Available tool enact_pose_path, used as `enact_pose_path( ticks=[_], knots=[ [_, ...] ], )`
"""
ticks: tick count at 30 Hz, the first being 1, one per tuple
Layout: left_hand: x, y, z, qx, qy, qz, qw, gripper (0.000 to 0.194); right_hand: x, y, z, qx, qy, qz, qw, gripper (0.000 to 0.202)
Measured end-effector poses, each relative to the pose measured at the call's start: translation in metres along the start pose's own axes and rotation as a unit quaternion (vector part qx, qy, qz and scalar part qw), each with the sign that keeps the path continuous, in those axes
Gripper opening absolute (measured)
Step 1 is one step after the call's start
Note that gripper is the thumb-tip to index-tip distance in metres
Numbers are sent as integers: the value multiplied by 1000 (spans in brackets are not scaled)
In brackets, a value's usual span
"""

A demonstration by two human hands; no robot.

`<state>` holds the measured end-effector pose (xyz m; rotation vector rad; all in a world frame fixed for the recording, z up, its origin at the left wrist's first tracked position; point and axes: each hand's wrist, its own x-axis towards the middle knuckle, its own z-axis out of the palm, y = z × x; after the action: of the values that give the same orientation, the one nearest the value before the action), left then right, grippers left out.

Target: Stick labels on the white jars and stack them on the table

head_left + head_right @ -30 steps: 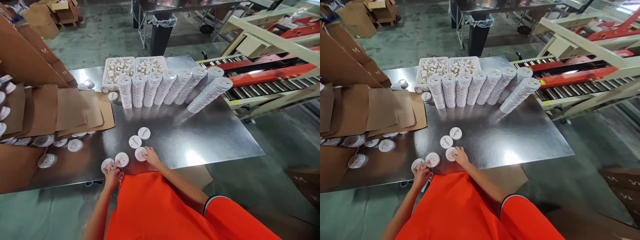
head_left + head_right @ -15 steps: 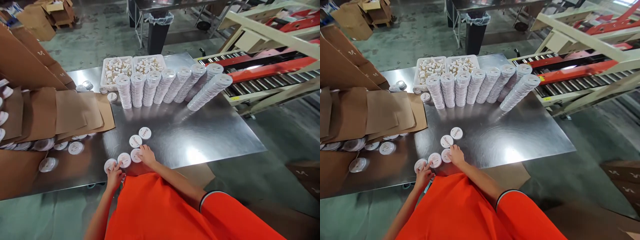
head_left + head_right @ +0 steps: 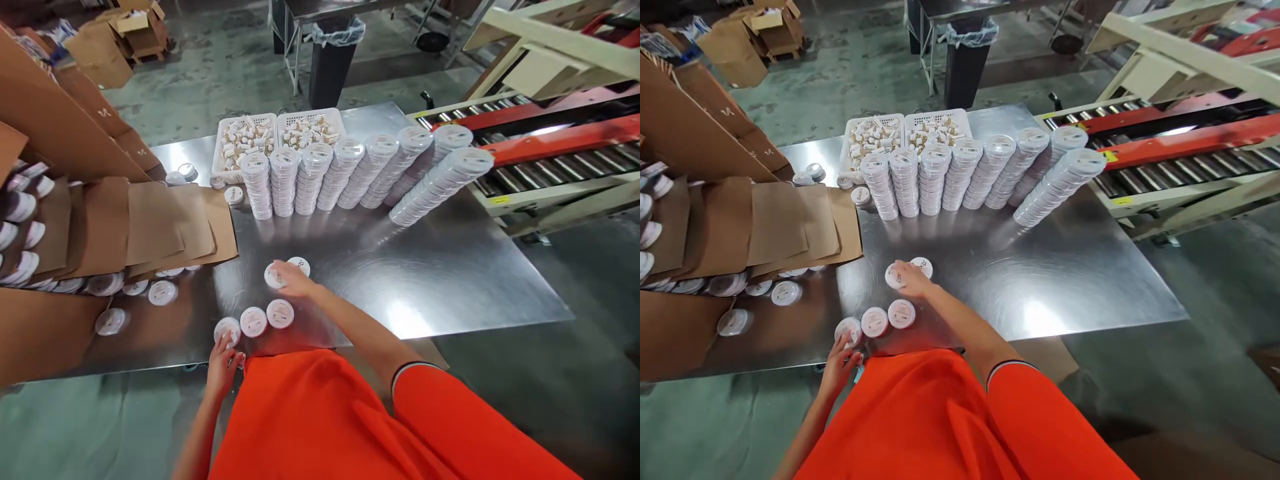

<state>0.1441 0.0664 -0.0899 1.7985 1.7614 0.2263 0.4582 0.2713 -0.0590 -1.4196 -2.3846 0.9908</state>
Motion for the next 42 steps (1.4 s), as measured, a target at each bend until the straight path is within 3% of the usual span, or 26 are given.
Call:
enact_pose_path(
  ticks=[3,6,8,11,14,17,21,25,31,35,42],
  knots=[
    [-3,-13,5,-38,35,-11,999,33,-38,26,-20,231,36,74,969,51],
    [1,-18,8,-60,53,-27,996,34,-82,48,-27,350,-24,212,912,57],
    [7,-16,8,-67,41,-32,996,33,-103,54,-24,316,-68,298,898,55],
    [18,-8,3,-63,5,-22,998,34,-111,52,-16,125,-94,344,926,42],
    [25,-1,-3,-53,-10,-15,998,35,-106,44,-9,-14,-70,343,937,51],
    [28,3,-5,-48,-10,-19,999,34,-103,37,-2,-37,-63,335,939,50],
    [29,4,-6,-47,-11,-25,999,35,-103,30,3,-67,-68,274,957,47],
    [28,4,-6,-53,-18,-31,998,36,-100,18,8,-89,-61,212,971,57],
    [24,1,-6,-40,15,-56,997,34,-113,-4,35,-100,33,338,935,82],
    [24,0,-4,-51,19,-54,997,31,-119,-3,45,-85,-6,275,958,83],
    [27,0,-4,-57,13,-61,996,32,-116,6,46,-46,-94,124,987,100]
  ],
)
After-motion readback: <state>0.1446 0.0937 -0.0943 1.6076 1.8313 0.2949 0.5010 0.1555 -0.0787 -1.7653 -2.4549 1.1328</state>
